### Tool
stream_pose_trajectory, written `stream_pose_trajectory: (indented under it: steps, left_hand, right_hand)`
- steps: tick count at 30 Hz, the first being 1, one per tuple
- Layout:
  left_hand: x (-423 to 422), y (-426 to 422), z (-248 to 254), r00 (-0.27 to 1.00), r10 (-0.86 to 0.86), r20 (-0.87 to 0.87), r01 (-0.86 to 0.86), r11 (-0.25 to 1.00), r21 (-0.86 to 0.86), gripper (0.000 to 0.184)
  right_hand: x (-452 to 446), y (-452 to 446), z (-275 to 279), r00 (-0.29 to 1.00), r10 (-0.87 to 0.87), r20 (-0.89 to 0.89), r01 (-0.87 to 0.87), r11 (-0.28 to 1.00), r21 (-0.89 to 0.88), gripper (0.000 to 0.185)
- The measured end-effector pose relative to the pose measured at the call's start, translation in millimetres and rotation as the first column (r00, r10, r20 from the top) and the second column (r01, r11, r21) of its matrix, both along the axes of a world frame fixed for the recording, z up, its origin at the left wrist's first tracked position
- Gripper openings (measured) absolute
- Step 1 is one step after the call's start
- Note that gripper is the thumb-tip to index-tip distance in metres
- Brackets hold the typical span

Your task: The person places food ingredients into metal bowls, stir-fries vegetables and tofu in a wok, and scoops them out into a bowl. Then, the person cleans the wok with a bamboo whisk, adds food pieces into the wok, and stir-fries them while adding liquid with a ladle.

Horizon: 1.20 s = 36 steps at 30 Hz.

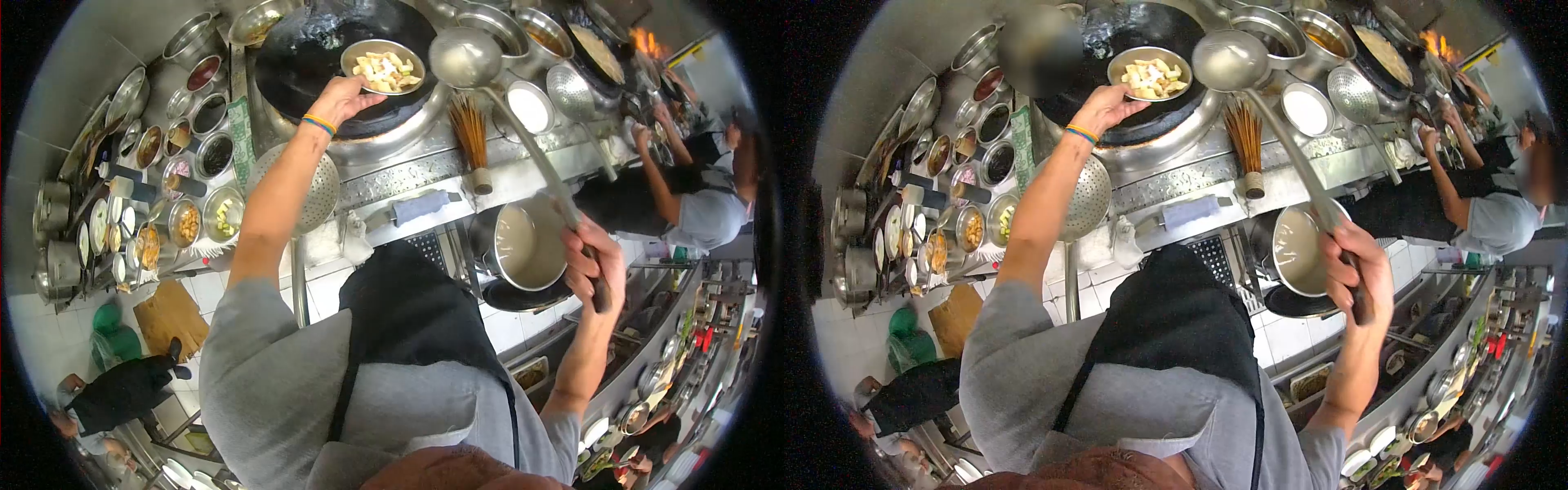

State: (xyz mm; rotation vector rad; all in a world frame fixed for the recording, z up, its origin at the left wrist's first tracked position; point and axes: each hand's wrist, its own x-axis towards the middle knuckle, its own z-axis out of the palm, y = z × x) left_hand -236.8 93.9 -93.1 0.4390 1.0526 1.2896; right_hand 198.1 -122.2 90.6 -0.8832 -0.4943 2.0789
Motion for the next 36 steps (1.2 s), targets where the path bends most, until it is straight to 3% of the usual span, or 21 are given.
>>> stream_pose_trajectory:
  steps: [4,7,8,10,13,17,20,23,26,28,30,32,33,36]
  left_hand:
    - [-12,9,6,0.995,-0.004,0.099,0.008,0.999,-0.039,0.035]
    - [-24,19,0,0.989,0.024,0.143,-0.015,0.998,-0.063,0.036]
    - [-31,23,-5,0.992,0.009,0.125,0.002,0.996,-0.085,0.037]
    - [-45,30,-15,0.996,-0.025,0.089,0.037,0.991,-0.132,0.039]
    - [-38,3,5,0.999,-0.036,-0.029,0.035,0.999,-0.031,0.037]
    - [-59,19,-4,0.997,-0.007,0.078,0.021,0.983,-0.18,0.044]
    - [-59,19,-9,1.0,0.024,0.012,-0.023,0.997,-0.08,0.047]
    - [-66,13,-5,0.998,-0.024,-0.062,0.017,0.995,-0.098,0.043]
    - [-81,23,-14,0.991,0.049,-0.123,-0.054,0.998,-0.039,0.044]
    - [-71,7,1,0.98,-0.082,-0.182,0.068,0.994,-0.081,0.043]
    - [-78,15,4,0.97,-0.037,-0.238,0.001,0.989,-0.149,0.047]
    - [-86,25,-3,0.985,0.03,-0.172,-0.046,0.995,-0.089,0.046]
    - [-85,20,-3,0.988,-0.018,-0.155,0.011,0.999,-0.046,0.048]
    - [-82,20,-9,0.982,-0.014,-0.188,-0.008,0.993,-0.118,0.044]
  right_hand:
    - [-58,38,-13,0.979,0.098,0.179,-0.119,0.987,0.111,0.023]
    - [-92,51,-26,0.902,0.064,0.426,-0.165,0.965,0.203,0.018]
    - [-106,49,-21,0.867,0.034,0.497,-0.161,0.964,0.214,0.021]
    - [-112,56,-32,0.759,0.027,0.651,-0.326,0.881,0.343,0.036]
    - [-116,59,-36,0.653,-0.017,0.757,-0.423,0.821,0.383,0.048]
    - [-116,58,-40,0.637,-0.082,0.767,-0.404,0.811,0.423,0.049]
    - [-116,55,-33,0.6,-0.114,0.792,-0.391,0.822,0.415,0.049]
    - [-109,49,-34,0.584,-0.141,0.799,-0.36,0.838,0.411,0.049]
    - [-98,43,-42,0.591,-0.151,0.793,-0.327,0.853,0.406,0.049]
    - [-88,44,-53,0.607,-0.179,0.774,-0.325,0.833,0.448,0.049]
    - [-84,39,-55,0.634,-0.148,0.759,-0.275,0.875,0.4,0.049]
    - [-83,36,-60,0.676,-0.157,0.72,-0.227,0.885,0.407,0.049]
    - [-82,34,-61,0.665,-0.164,0.729,-0.211,0.895,0.393,0.047]
    - [-76,30,-69,0.674,-0.141,0.725,-0.22,0.899,0.379,0.048]
